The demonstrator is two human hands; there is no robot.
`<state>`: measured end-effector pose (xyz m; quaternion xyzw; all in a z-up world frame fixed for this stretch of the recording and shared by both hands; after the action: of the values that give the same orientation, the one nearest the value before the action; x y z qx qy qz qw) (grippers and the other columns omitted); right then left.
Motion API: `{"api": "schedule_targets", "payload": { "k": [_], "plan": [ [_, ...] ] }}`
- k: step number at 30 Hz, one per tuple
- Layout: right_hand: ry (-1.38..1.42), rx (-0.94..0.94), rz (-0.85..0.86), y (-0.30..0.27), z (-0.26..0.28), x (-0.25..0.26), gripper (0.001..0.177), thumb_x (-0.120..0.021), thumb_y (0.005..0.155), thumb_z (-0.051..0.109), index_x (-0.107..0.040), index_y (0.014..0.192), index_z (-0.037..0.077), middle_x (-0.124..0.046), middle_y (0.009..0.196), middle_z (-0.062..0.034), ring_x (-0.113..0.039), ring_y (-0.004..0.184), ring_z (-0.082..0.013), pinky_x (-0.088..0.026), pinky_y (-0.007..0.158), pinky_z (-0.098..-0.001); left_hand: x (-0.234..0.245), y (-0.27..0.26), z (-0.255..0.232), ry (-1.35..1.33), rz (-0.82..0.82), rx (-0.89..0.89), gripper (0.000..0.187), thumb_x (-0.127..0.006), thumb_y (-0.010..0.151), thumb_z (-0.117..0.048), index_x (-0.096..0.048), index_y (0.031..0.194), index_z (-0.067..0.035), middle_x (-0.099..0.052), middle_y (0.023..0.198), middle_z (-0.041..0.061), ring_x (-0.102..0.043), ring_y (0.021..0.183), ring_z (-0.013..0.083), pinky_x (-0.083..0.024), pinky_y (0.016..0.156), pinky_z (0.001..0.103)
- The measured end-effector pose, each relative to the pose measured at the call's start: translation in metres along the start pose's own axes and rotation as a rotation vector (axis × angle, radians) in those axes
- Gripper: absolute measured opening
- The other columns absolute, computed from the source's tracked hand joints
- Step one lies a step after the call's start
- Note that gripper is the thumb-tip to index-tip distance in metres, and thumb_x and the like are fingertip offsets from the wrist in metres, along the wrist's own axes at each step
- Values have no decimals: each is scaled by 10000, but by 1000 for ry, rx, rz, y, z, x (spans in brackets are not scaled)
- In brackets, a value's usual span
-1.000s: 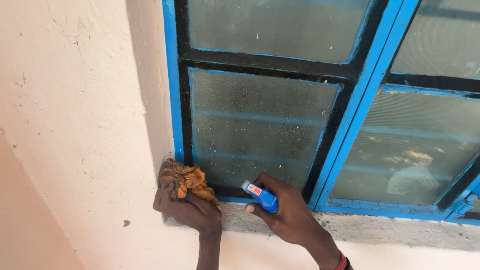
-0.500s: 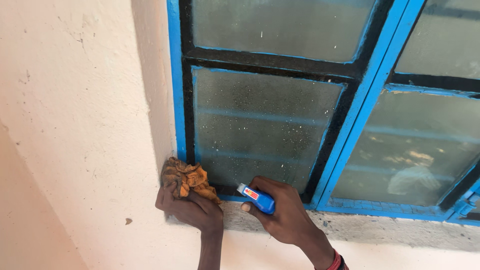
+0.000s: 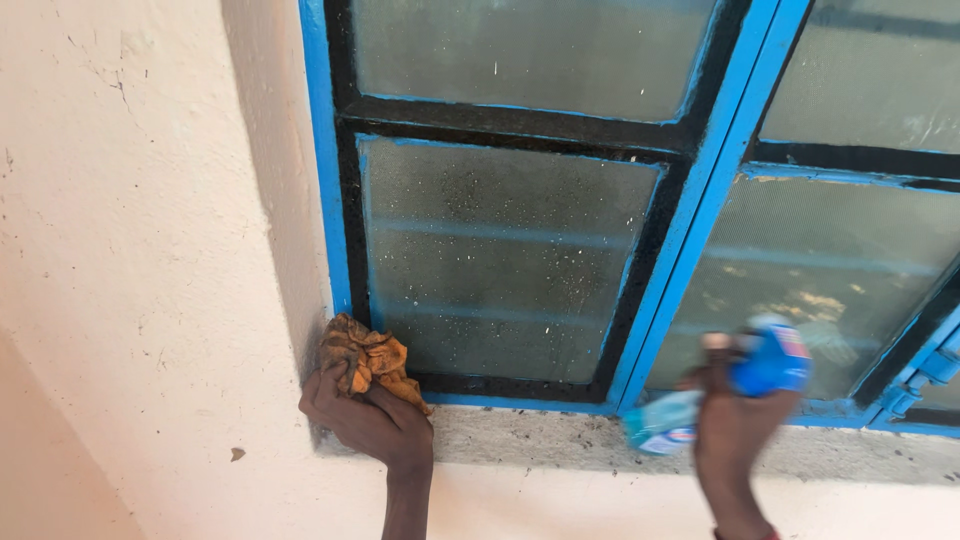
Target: The person sprays window cleaning liquid on a window pane and wipes the surface thoroughly with a cloth by hand.
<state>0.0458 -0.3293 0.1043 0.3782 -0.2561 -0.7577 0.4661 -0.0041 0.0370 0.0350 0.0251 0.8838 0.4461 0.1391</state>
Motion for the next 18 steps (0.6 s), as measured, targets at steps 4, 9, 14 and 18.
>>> {"api": "schedule_targets", "payload": {
  "k": [4, 9, 14, 18],
  "plan": [
    [-374, 28, -150, 9, 17, 33, 265, -746, 1055, 54, -503, 1139, -11, -601, 963, -92, -644, 660, -172, -499, 567, -293, 0, 2, -4, 5, -3, -12, 327, -415, 1000, -51, -418, 1320, 16, -429, 1243, 190, -454, 1251, 354, -392, 1037, 538],
    [-472, 72, -94, 15, 3, 37, 320, -765, 1029, 91, -490, 1154, -12, -596, 971, -85, -653, 675, -174, -520, 580, -296, -1, 2, -5, 12, 9, 0, 331, -428, 974, -36, -441, 1301, 13, -443, 1226, 181, -467, 1239, 351, -389, 1035, 539],
    [-568, 48, -16, 17, -7, 38, 430, -776, 978, 113, -470, 1261, 7, -657, 928, -102, -684, 804, -191, -526, 741, -318, 0, 2, -5, 3, 12, -11, 334, -425, 980, -41, -437, 1308, 21, -440, 1236, 186, -469, 1238, 361, -394, 1035, 536],
    [-653, -7, 3, -5, -17, 44, 502, -790, 921, 140, -475, 1295, 25, -705, 998, -113, -685, 910, -211, -516, 843, -345, 0, 4, -6, -14, 4, 2, 301, -424, 1011, -52, -443, 1303, 20, -453, 1241, 180, -483, 1226, 355, -407, 1030, 534]
  ]
}}
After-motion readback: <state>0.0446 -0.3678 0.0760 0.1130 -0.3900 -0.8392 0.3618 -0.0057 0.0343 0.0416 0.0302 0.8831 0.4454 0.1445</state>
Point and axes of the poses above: each hand's wrist, its own y-axis towards the middle knuckle, its own x-axis out of the back of the hand, z = x × y, the point moved 6 cm from there along y, towards the middle knuckle
